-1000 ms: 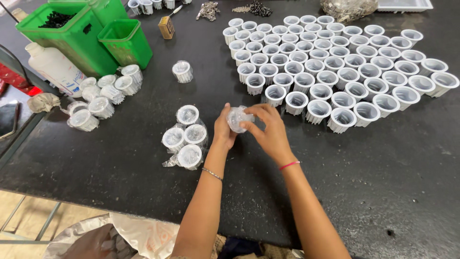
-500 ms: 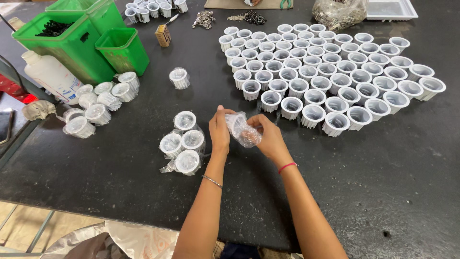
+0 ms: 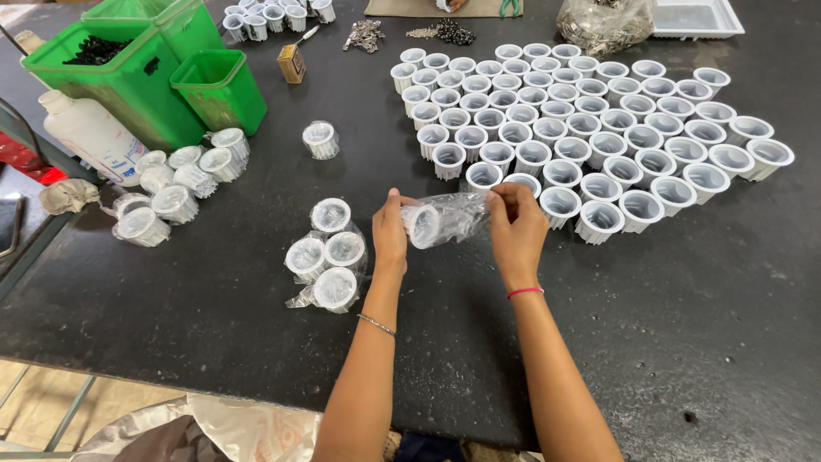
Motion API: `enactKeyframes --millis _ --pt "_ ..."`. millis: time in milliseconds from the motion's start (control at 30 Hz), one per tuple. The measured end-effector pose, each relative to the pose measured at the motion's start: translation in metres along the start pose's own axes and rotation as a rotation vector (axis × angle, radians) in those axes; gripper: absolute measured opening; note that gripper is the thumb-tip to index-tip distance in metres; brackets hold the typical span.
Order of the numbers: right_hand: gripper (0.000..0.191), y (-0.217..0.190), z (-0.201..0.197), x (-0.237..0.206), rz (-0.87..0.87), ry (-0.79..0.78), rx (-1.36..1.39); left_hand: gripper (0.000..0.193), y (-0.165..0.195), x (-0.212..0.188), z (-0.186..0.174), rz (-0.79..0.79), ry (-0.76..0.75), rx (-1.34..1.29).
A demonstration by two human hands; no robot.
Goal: The person wraps white plastic cups one at a time in clear plastic bags at a work table, twisting each bag closed and setting the wrapped cup in a pile on the left side of the table, while a large grid of unwrapped cups sits in front of them.
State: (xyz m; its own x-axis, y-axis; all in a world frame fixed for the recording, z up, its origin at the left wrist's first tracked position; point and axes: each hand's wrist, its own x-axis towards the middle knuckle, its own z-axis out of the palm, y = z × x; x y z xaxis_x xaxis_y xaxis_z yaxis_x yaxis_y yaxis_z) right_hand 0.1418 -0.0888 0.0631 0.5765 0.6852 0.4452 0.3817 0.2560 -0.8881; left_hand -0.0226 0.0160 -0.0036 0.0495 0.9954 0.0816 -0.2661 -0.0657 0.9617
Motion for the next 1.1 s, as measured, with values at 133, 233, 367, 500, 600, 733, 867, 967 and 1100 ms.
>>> enactKeyframes --millis 133,233,367,500,600,733,867,967,1100 --pt "0.014 -0.007 -0.001 -0.003 0.034 -0.026 -0.176 0.054 -0.003 0.004 -0.006 -0.051 0.031 -0.119" --pt "0.026 -0.015 0.003 -0.006 -0.302 0.005 -0.183 0.051 0.000 0.008 -0.014 -0.128 0.131 -0.142" --pt "0.019 -0.022 0.011 -0.016 -0.382 -0.069 -0.128 0.046 0.003 0.008 -0.017 -0.135 0.195 -0.210" --pt "0.015 -0.023 0.017 -0.025 -0.498 -0.237 -0.139 0.052 0.003 0.004 -0.013 0.012 0.169 -0.034" --pt "0.019 -0.020 0.018 -0.025 -0.481 -0.323 -0.136 0.051 0.002 0.002 -0.010 0.029 0.142 0.001" --pt "0.027 -0.018 0.015 -0.023 -0.392 -0.383 -0.129 0.051 0.002 0.002 -0.008 0.040 0.124 -0.007" --pt "0.026 -0.022 0.013 -0.022 -0.397 -0.360 -0.109 0.051 0.003 0.001 -0.007 0.036 0.137 0.028" --pt "0.029 -0.026 0.013 -0.022 -0.358 -0.373 -0.109 0.051 0.005 -0.001 -0.007 0.034 0.139 0.035" --pt "0.030 -0.030 0.012 -0.022 -0.307 -0.394 -0.121 0.050 0.009 -0.003 -0.005 0.027 0.140 0.025"
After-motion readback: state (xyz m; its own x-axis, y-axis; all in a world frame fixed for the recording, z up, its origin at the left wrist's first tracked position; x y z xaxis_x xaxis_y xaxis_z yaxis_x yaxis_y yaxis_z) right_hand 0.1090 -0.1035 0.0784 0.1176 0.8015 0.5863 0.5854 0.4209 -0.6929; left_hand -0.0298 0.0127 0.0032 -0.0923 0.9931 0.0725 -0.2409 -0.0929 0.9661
